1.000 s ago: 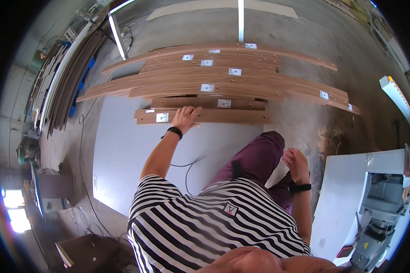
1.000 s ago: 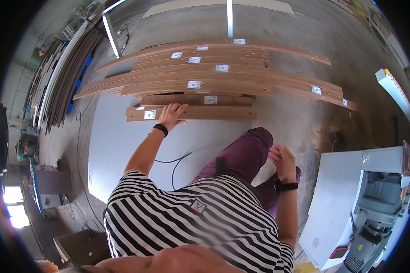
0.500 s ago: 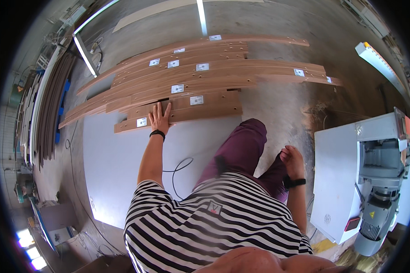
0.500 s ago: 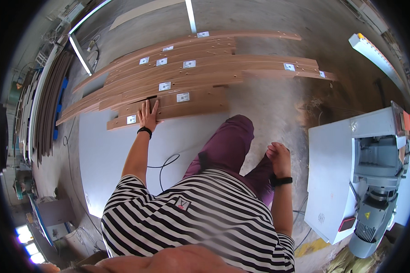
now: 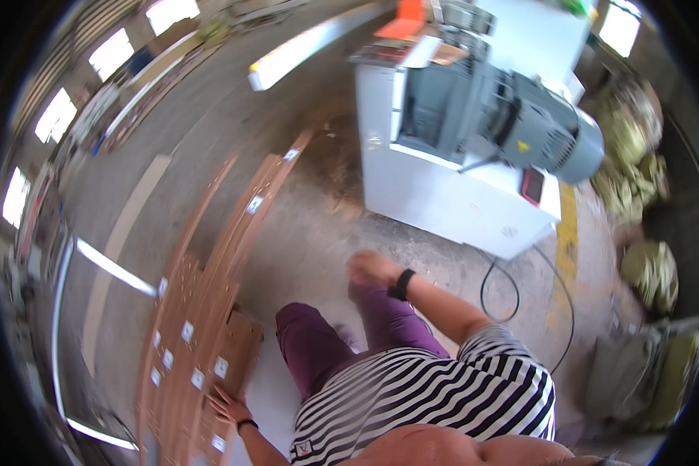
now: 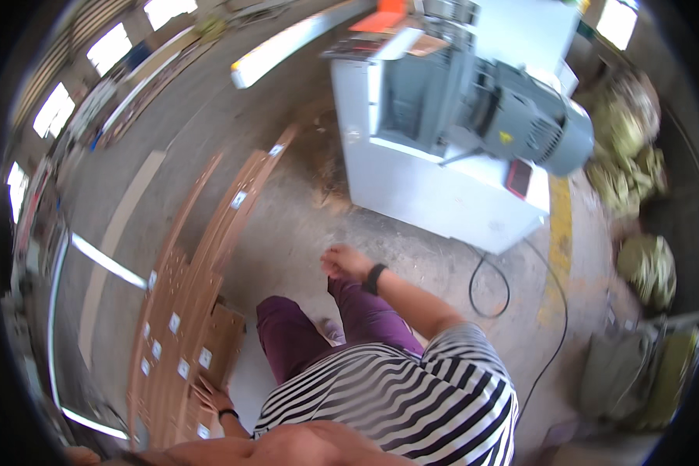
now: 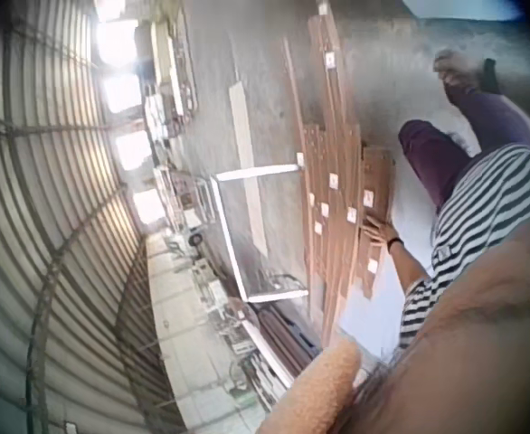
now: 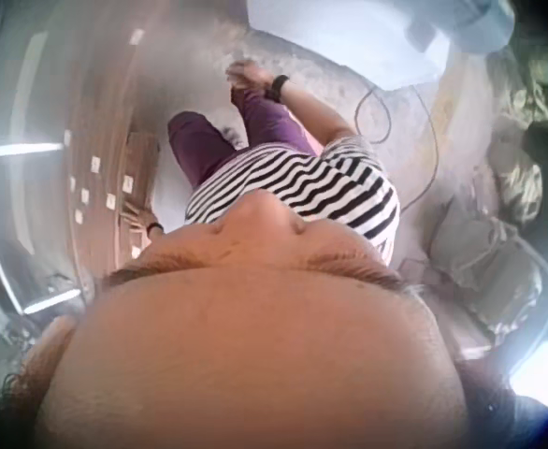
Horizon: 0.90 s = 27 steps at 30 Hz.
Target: Operating a wood processing machine by feeding wooden boards through it and inspecting them in a manufacturing setting.
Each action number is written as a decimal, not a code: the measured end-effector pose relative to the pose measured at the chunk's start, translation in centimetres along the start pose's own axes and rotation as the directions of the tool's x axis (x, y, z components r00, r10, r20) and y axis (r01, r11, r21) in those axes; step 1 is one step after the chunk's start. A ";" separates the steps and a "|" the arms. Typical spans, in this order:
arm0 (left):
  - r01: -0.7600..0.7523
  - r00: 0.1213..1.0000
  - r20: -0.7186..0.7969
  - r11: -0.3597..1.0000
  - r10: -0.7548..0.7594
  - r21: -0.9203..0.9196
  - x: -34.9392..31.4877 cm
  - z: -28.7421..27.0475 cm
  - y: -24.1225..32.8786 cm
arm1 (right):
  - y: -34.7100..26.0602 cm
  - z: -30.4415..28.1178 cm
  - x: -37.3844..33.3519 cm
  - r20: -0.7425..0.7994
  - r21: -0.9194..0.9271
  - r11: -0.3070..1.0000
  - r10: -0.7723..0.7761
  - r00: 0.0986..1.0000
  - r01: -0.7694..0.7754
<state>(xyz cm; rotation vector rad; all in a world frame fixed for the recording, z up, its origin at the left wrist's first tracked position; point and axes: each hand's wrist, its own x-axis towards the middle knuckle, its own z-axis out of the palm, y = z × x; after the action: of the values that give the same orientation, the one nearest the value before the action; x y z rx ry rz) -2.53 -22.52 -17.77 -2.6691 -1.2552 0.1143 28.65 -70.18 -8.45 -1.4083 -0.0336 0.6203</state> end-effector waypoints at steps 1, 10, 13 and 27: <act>0.006 1.000 -0.009 0.999 -0.006 -0.041 -0.1 0.1 0.1 | 0.3 -2.0 1.2 0.001 -0.054 0.990 -0.132 0.991 0.132; -0.222 0.967 -0.193 0.928 0.169 -0.298 -4.0 -2.9 4.2 | -11.5 -5.9 2.0 -0.235 0.195 0.910 -0.318 0.918 0.365; -0.243 0.970 -0.114 0.914 0.217 -0.326 -5.2 -3.5 5.6 | -14.3 -6.0 1.8 -0.274 0.206 0.909 -0.303 0.913 0.363; -0.339 0.937 -0.109 0.793 0.332 -0.506 -6.8 -6.8 8.1 | -26.9 -12.5 7.3 -0.500 0.329 0.644 -0.502 0.706 0.691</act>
<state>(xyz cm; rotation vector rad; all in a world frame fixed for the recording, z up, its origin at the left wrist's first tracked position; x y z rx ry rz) 0.29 -33.79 -12.80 -3.3333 -0.8778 -0.2343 49.84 -79.31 11.57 -0.8871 -0.0474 -0.2204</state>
